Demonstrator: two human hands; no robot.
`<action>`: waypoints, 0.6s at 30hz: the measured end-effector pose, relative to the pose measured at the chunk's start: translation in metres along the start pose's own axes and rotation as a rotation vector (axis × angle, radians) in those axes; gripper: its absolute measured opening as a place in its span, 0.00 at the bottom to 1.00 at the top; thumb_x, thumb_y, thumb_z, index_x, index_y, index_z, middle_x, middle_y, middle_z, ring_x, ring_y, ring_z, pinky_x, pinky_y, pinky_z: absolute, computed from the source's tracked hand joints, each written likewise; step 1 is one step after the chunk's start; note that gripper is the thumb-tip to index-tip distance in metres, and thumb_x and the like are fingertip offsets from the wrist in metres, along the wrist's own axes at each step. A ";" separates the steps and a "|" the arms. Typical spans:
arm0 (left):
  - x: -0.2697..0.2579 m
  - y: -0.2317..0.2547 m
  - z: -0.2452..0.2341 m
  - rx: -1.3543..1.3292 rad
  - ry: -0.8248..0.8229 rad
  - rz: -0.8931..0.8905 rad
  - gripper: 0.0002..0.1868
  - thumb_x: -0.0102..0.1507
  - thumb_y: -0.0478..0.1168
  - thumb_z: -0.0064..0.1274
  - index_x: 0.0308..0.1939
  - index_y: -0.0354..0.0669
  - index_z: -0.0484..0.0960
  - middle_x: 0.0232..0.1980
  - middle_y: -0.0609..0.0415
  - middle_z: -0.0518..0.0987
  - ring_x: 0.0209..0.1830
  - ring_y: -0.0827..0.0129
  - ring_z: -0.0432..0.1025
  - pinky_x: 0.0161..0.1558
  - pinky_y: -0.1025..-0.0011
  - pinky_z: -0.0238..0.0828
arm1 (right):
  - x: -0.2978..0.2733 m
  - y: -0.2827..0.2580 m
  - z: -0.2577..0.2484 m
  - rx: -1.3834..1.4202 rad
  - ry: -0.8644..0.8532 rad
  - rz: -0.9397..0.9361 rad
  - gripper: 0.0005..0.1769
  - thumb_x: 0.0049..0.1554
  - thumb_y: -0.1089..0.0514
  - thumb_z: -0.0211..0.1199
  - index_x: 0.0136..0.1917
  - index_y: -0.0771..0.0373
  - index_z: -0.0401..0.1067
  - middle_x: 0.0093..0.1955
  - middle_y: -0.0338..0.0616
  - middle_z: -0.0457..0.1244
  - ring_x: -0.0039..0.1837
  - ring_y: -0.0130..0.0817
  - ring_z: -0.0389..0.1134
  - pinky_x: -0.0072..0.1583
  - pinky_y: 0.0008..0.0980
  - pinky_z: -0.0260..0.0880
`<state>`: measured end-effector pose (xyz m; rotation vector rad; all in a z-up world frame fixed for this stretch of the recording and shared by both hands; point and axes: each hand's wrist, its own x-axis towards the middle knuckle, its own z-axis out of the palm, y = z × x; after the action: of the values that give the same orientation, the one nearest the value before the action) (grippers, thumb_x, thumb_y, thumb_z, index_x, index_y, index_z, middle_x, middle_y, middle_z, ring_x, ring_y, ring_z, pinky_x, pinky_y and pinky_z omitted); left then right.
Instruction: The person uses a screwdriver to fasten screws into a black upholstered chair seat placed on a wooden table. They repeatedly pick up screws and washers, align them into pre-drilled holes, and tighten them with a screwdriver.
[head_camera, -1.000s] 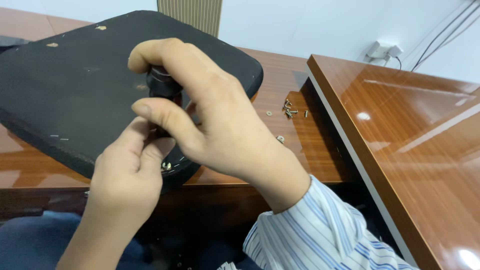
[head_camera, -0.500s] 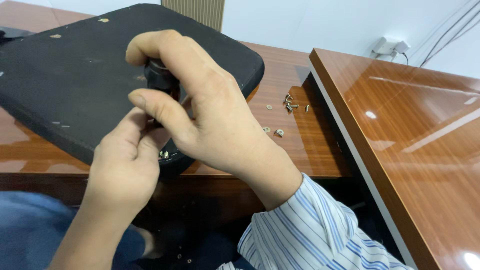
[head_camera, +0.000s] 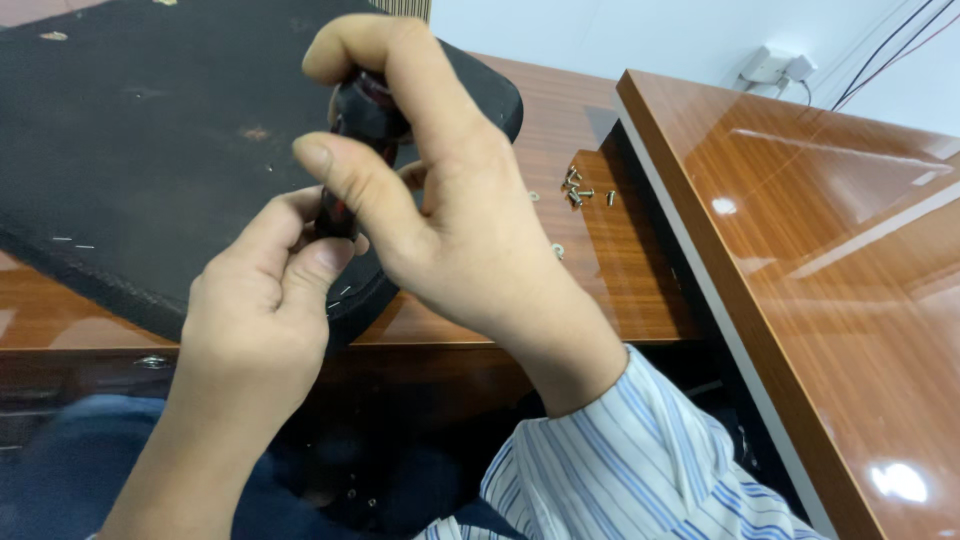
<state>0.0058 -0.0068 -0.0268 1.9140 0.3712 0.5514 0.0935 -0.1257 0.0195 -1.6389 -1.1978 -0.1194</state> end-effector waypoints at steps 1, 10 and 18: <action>0.001 -0.001 0.000 0.002 -0.006 -0.018 0.16 0.68 0.39 0.45 0.58 0.45 0.80 0.46 0.54 0.86 0.48 0.71 0.81 0.52 0.70 0.74 | 0.000 0.001 -0.002 -0.028 -0.008 -0.030 0.16 0.68 0.59 0.61 0.67 0.60 0.62 0.55 0.39 0.62 0.49 0.23 0.65 0.48 0.23 0.73; -0.002 -0.014 0.008 0.055 0.105 0.046 0.15 0.68 0.38 0.46 0.58 0.42 0.79 0.42 0.56 0.86 0.42 0.73 0.82 0.47 0.73 0.76 | -0.003 0.002 -0.023 0.017 -0.229 -0.101 0.26 0.68 0.68 0.52 0.77 0.58 0.53 0.64 0.41 0.61 0.63 0.26 0.68 0.63 0.23 0.75; -0.009 -0.023 -0.007 0.109 0.116 -0.196 0.16 0.73 0.42 0.44 0.60 0.47 0.84 0.34 0.51 0.82 0.28 0.64 0.73 0.31 0.68 0.70 | 0.023 -0.012 0.017 -0.205 -0.045 -0.015 0.23 0.62 0.59 0.63 0.69 0.60 0.62 0.58 0.44 0.64 0.56 0.34 0.69 0.58 0.27 0.72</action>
<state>-0.0053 0.0028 -0.0475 1.9272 0.6683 0.5217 0.0880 -0.0993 0.0339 -1.8194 -1.2656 -0.2221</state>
